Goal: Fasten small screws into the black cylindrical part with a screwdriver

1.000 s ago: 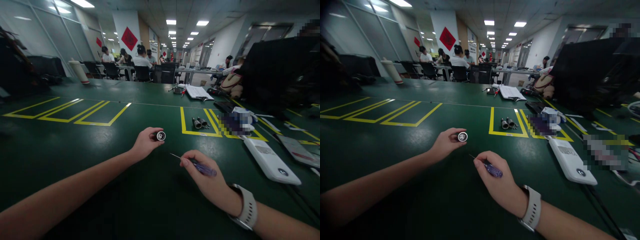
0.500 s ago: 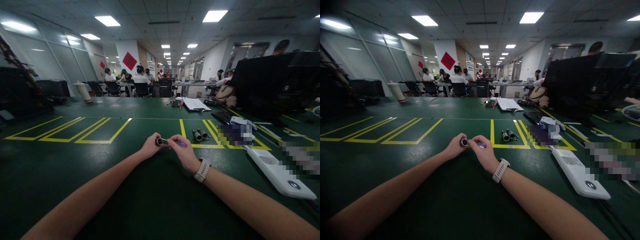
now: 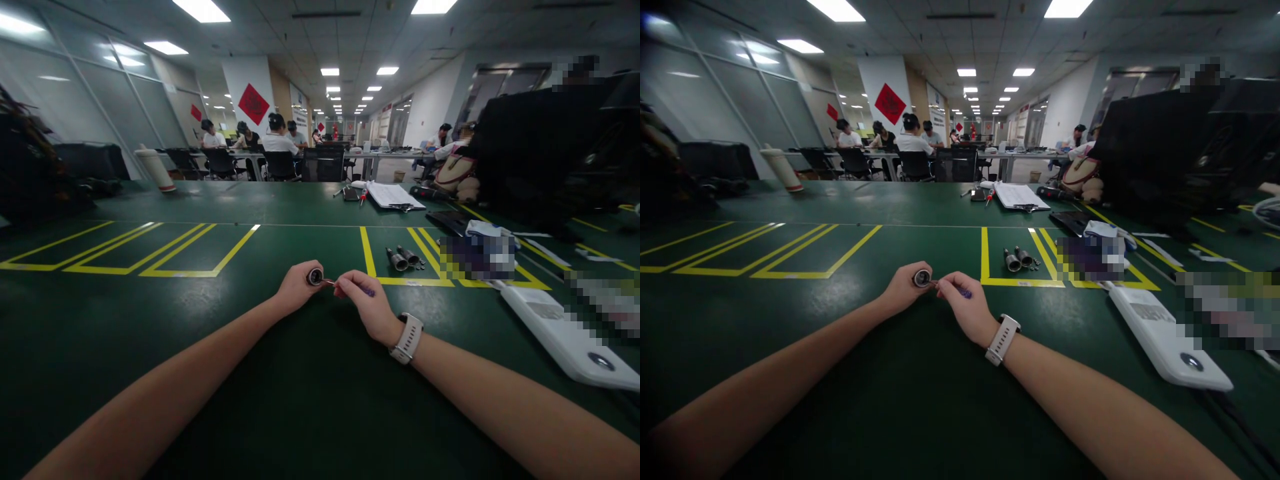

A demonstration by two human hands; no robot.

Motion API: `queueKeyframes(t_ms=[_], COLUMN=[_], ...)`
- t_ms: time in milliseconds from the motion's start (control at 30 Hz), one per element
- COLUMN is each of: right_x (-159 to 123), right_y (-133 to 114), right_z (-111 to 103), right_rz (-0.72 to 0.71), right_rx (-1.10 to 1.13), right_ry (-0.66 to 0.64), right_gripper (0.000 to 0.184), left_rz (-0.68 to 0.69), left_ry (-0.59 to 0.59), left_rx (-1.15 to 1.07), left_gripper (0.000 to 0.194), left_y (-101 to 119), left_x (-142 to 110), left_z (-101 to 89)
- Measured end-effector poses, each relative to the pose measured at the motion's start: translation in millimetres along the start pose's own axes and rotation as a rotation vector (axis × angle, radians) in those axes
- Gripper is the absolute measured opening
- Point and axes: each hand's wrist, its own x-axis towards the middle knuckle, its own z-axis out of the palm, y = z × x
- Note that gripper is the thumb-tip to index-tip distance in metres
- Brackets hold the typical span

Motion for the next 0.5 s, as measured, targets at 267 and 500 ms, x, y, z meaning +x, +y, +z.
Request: queueKeyframes(t_ms=[267, 500], right_x=[1, 9], right_y=[8, 13], right_z=[1, -1], right_rz=[0.046, 0.318], right_rx=[0.150, 0.526], right_ry=[-0.025, 0.009], right_gripper=[0.015, 0.014], left_rz=[0.077, 0.106], left_ry=[0.056, 0.064], left_rx=[0.032, -0.031], left_gripper=[0.015, 0.013], left_y=[-2, -6], left_x=[-2, -2], left_z=[0.0, 2.6])
